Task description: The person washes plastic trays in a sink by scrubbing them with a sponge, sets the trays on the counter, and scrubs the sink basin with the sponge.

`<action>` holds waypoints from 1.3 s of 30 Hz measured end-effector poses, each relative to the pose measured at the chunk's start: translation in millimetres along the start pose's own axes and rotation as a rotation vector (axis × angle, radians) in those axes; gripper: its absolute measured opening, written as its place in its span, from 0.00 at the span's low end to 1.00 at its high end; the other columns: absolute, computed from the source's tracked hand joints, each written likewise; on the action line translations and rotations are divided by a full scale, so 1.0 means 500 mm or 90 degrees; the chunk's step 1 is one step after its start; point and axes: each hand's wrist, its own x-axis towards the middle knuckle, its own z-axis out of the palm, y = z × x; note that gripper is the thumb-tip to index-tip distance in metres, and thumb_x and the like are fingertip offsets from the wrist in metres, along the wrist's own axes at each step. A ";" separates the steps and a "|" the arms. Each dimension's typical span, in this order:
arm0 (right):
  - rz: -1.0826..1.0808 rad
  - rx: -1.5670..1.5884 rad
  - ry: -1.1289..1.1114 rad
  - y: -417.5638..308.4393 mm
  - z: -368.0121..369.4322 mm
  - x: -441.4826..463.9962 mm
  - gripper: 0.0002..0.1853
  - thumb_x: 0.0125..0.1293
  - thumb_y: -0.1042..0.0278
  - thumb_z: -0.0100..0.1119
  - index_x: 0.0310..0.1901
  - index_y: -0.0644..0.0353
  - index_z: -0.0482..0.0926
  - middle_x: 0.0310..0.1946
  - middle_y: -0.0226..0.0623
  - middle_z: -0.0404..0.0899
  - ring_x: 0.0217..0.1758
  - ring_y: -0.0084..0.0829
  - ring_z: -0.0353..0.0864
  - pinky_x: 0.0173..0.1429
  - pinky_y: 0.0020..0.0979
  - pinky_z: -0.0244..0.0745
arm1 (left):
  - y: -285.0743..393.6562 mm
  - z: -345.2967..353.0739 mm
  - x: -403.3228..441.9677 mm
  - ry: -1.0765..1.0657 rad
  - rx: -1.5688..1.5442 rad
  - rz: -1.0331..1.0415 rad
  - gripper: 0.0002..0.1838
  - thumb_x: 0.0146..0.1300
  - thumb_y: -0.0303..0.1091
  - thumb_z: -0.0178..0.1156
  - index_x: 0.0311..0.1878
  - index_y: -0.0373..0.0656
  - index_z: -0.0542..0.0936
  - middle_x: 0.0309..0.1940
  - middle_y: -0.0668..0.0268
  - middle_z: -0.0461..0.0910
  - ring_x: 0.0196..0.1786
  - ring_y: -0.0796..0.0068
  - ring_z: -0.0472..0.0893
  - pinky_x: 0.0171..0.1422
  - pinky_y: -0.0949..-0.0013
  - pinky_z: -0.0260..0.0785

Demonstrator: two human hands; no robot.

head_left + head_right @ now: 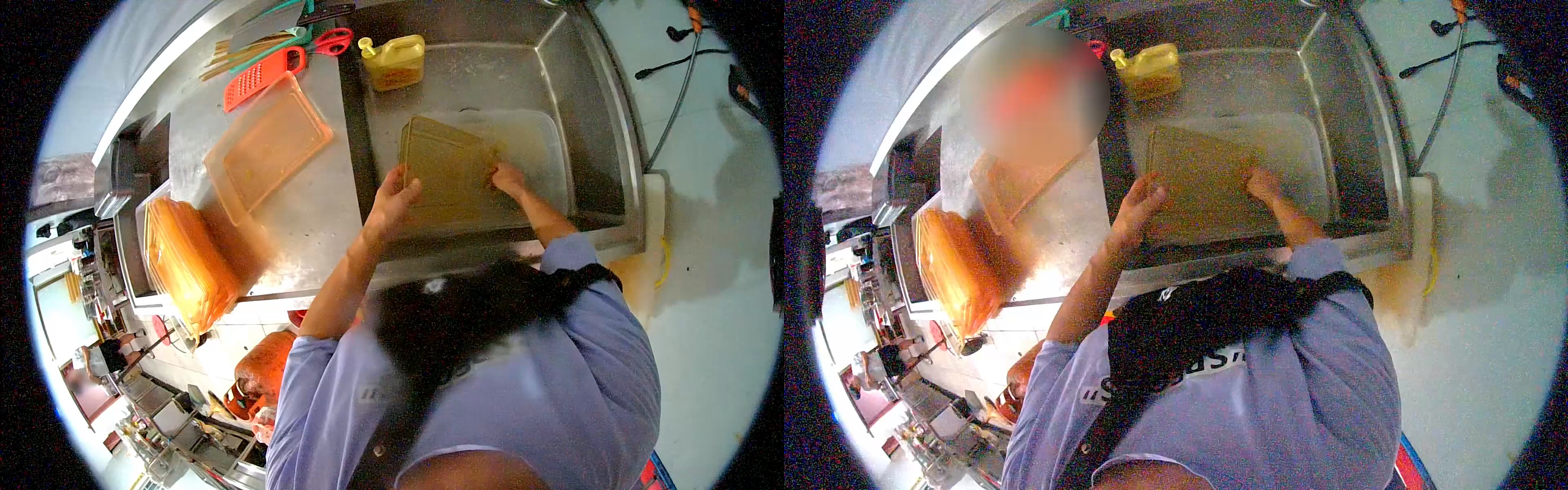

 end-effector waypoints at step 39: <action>-0.081 0.636 0.111 0.086 0.060 0.030 0.14 0.63 0.59 0.52 0.43 0.61 0.75 0.35 0.34 0.77 0.34 0.30 0.72 0.39 0.31 0.68 | 0.118 0.016 -0.015 0.130 0.489 0.274 0.16 0.58 0.45 0.58 0.26 0.41 0.77 0.19 0.64 0.77 0.24 0.71 0.75 0.33 0.69 0.66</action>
